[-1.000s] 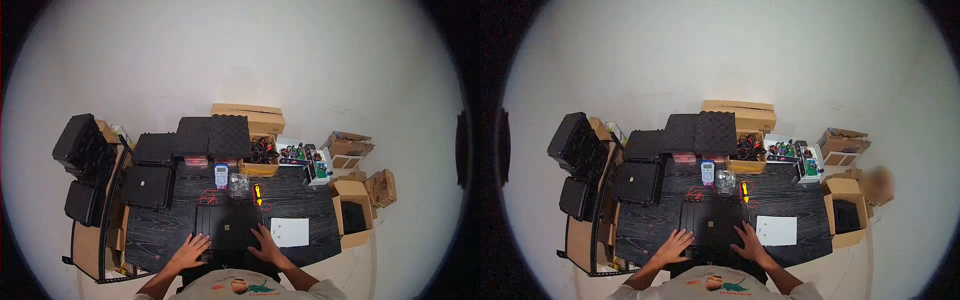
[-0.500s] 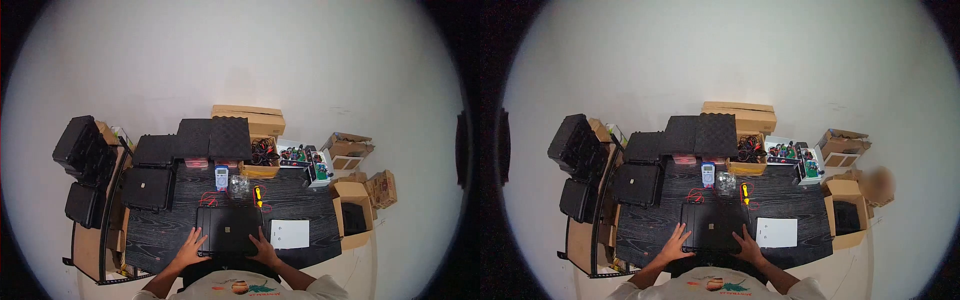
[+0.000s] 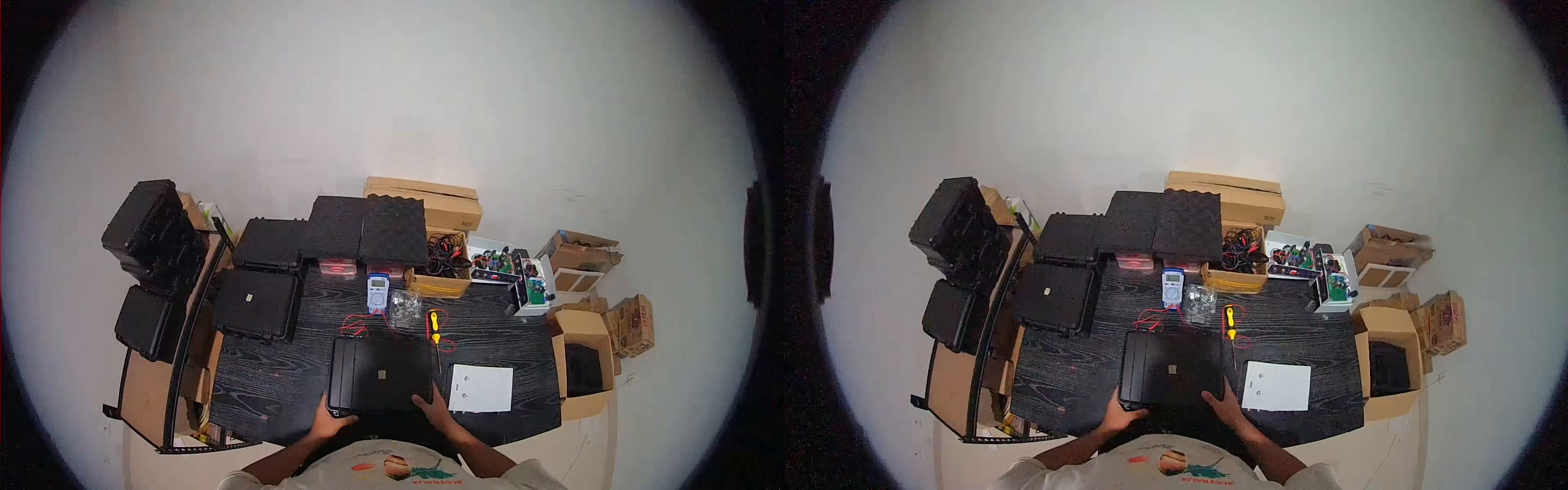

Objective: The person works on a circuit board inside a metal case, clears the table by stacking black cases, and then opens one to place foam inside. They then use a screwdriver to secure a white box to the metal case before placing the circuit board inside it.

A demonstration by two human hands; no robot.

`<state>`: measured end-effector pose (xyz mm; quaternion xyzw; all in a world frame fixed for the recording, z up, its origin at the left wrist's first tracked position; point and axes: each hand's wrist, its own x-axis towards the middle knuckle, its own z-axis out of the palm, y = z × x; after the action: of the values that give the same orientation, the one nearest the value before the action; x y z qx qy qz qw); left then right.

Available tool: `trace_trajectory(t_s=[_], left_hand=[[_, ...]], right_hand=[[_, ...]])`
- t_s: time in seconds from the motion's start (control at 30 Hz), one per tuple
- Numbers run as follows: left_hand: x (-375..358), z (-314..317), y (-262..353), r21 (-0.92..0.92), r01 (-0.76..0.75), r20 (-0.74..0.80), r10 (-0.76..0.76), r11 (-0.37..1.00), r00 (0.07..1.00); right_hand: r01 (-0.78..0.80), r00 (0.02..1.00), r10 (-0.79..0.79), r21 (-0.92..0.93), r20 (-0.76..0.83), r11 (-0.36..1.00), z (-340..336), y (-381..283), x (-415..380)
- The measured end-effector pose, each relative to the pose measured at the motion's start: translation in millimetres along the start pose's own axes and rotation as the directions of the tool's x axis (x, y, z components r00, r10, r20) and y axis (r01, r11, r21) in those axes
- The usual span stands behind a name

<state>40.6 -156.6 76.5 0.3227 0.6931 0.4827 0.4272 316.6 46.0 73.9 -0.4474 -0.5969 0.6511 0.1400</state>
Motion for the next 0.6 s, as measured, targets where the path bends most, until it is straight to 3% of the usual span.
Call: trace_trajectory(t_s=[0.07, 0.17, 0.27, 0.37, 0.47, 0.57, 0.6], left_hand=[[3, 0, -15, -0.019, -0.015, -0.024, 0.014, 1.0, 1.0], [-9, -2, 25, 0.019, 0.015, -0.043, -0.014, 1.0, 0.999], [-2, 1, -5, -0.044, -0.221, -0.081, 0.217, 0.974, 0.973], [-2, -5, -31, -0.353, -0.042, -0.084, 0.014, 0.935, 0.996], [10, -7, -21, -0.717, -0.101, -0.097, 0.044, 0.69, 0.994], [13, -12, 0, -0.741, -0.041, -0.089, -0.038, 0.67, 0.995], [15, -16, 7, -0.771, -0.044, -0.059, -0.003, 0.635, 0.998]], right_hand=[[0.051, 0.999, -0.05, 0.052, -0.018, 0.997, 3, -8, -5], [0.058, 0.998, -0.061, 0.138, 0.017, 0.989, 2, 3, -3], [0.084, 0.995, -0.092, 0.219, 0.026, 0.972, 3, -20, -19], [0.109, 0.994, -0.111, 0.168, 0.003, 0.98, 2, -24, -26], [0.198, 0.98, -0.197, 0.102, -0.019, 0.975, -2, -44, -38], [0.353, 0.935, -0.353, 0.039, 0.016, 0.935, -14, -42, -33], [0.372, 0.928, -0.372, -0.006, 0.015, 0.928, -16, -53, -36]])
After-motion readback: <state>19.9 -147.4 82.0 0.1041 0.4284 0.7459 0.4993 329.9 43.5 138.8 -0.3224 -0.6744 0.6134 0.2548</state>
